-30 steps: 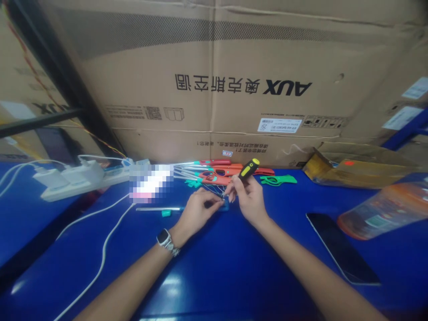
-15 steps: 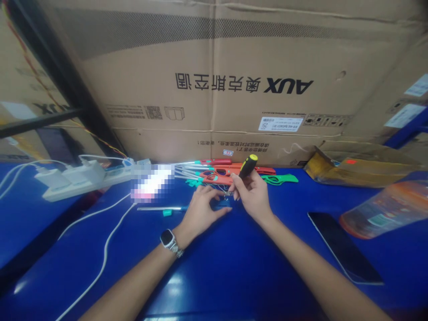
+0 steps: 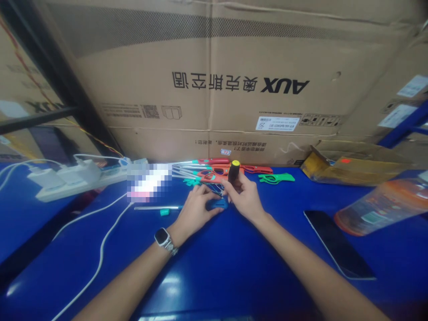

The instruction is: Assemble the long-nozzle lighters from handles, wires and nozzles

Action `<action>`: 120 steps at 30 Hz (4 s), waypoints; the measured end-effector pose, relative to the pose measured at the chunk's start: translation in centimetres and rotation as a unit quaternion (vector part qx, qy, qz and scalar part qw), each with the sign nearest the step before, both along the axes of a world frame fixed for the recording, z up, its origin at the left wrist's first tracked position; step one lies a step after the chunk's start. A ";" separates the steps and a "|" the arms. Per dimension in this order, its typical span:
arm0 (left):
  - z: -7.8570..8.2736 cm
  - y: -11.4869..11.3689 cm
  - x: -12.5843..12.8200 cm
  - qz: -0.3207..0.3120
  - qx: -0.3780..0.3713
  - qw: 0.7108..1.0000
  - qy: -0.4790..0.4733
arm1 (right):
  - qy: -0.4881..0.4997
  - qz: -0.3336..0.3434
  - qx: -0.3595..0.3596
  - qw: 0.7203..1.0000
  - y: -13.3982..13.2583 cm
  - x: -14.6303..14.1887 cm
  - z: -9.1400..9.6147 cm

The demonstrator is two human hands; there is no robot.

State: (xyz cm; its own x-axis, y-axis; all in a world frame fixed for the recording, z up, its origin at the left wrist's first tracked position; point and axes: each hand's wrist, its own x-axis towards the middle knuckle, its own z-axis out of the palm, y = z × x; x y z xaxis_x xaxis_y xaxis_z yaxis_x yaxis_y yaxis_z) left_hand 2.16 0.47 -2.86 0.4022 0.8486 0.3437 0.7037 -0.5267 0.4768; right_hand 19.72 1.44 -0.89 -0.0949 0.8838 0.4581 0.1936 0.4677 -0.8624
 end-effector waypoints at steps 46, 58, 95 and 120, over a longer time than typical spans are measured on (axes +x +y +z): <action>1.3 2.0 2.3 -0.083 -0.059 0.965 -0.240 | -0.065 0.066 0.023 0.995 0.7 2.0 2.3; 1.2 1.7 2.3 -0.059 -0.057 0.966 -0.247 | 0.039 0.031 -0.018 0.999 0.8 1.1 2.1; 1.4 1.3 0.2 -0.099 -0.054 0.994 -0.011 | 0.070 0.170 -0.162 0.970 0.7 1.7 2.0; 1.5 1.3 0.3 -0.090 -0.096 0.991 -0.003 | 0.093 0.065 -0.124 0.986 1.3 0.4 0.9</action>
